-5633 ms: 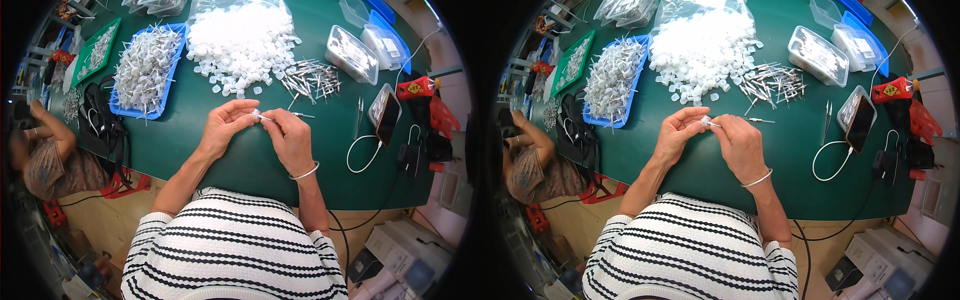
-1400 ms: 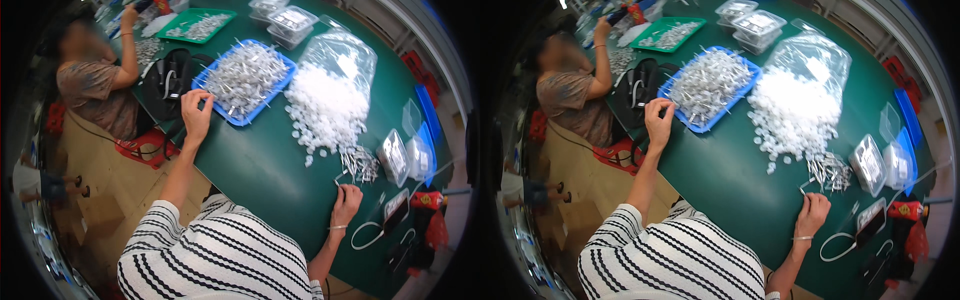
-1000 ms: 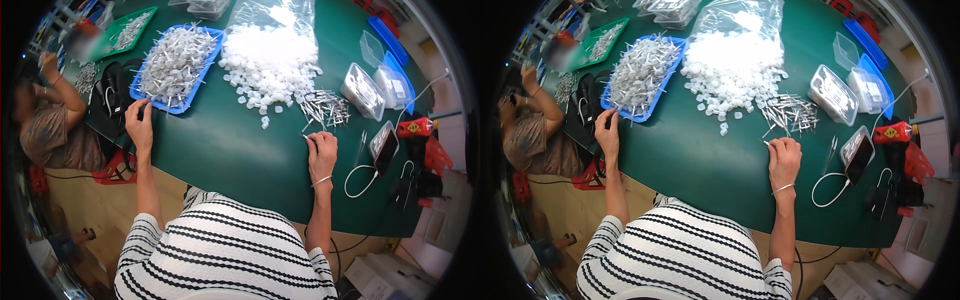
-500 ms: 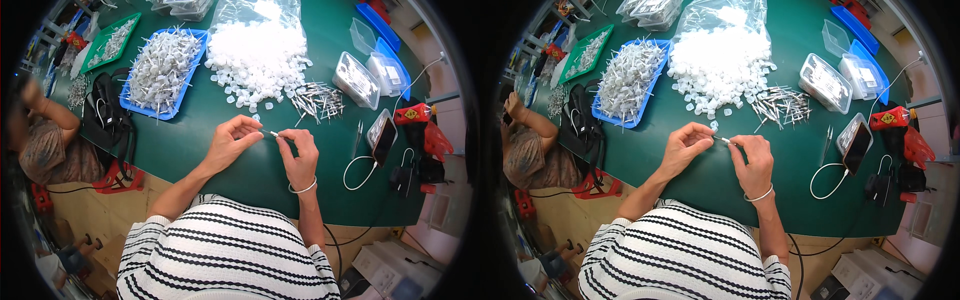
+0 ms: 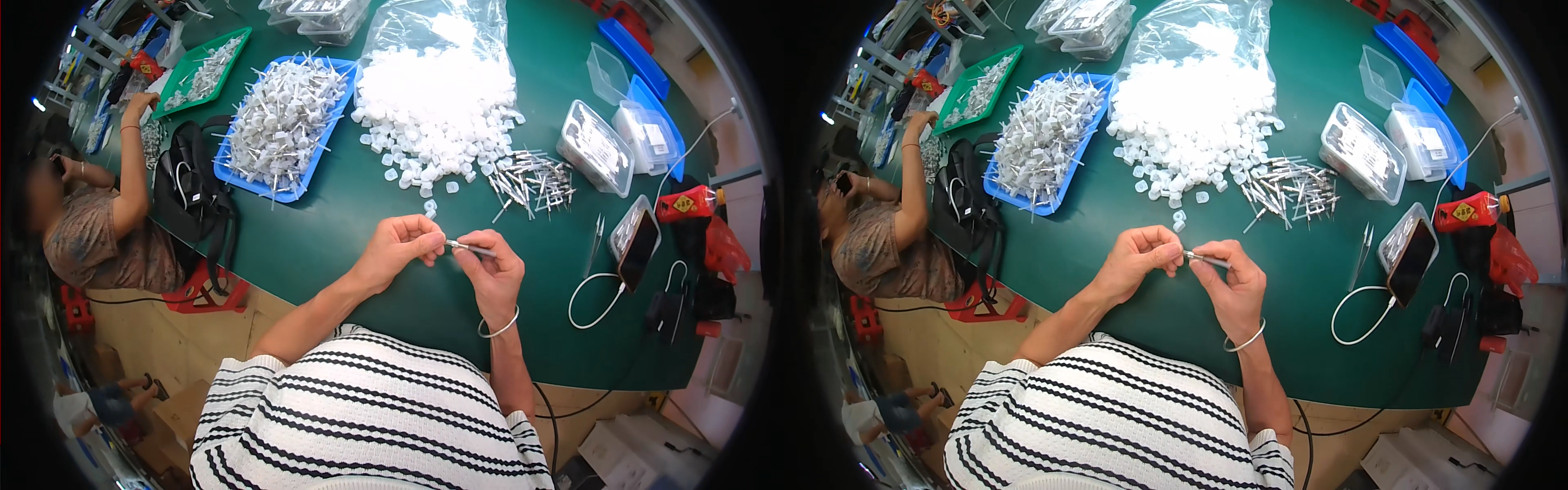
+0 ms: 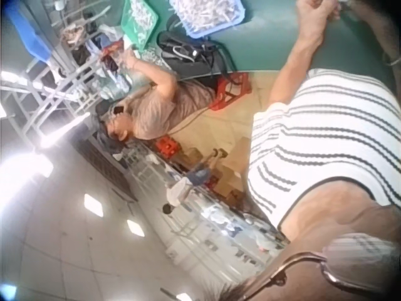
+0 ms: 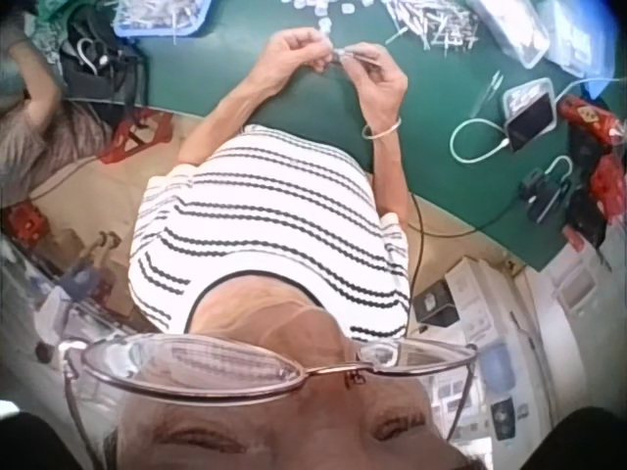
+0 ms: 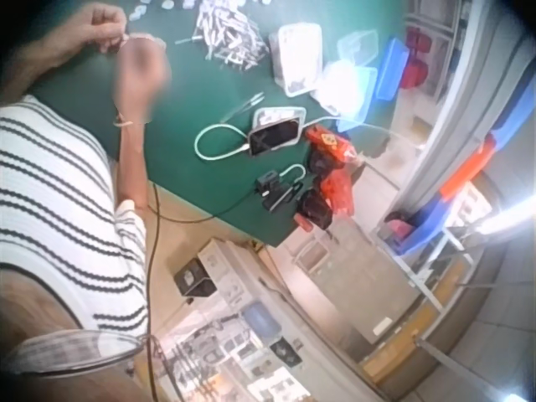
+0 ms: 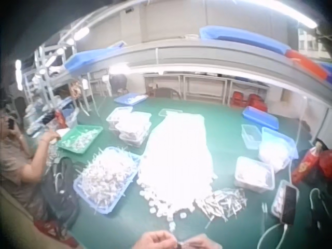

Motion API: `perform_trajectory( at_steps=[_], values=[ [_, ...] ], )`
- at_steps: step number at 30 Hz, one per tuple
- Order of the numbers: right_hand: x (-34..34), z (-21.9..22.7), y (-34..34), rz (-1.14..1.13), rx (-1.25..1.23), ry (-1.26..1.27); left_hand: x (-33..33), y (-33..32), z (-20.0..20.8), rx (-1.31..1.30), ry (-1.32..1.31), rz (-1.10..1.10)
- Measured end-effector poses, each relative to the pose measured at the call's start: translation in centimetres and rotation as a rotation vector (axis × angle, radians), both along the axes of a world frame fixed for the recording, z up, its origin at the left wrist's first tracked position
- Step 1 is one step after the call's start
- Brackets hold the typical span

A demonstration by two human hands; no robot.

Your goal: The person repeatedly picks small white plastic caps and metal pins from a green table, inserts the pins into the caps, and places the assembled units into a blue tray. The process is continuous and repetitive, with components organized in trays and piles on the table.

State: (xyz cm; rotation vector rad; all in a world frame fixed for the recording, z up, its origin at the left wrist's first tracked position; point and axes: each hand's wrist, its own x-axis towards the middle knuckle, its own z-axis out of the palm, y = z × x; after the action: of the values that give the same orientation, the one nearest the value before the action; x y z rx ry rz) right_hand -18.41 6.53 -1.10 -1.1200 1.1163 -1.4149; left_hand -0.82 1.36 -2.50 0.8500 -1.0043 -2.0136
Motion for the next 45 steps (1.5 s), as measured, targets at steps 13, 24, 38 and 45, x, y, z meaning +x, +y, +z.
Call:
perform_trajectory(
  at_steps=[13,24,38,45],
  values=[
    [-0.8,-0.3,-2.4,-0.189,-0.022,0.014,0.1,-2.9,-1.7,-1.259,-0.951,0.235],
    [1.5,-1.0,-2.5,-0.041,0.096,-0.593,0.5,-2.4,-1.0,-0.126,-0.084,0.1],
    [2.6,-0.8,-2.4,-0.122,0.074,-0.432,0.9,-2.5,-1.9,0.091,0.027,0.001],
    [2.6,-0.8,-2.3,-0.172,-0.053,-0.194,0.7,-2.7,-1.2,0.323,0.191,0.029]
  ],
)
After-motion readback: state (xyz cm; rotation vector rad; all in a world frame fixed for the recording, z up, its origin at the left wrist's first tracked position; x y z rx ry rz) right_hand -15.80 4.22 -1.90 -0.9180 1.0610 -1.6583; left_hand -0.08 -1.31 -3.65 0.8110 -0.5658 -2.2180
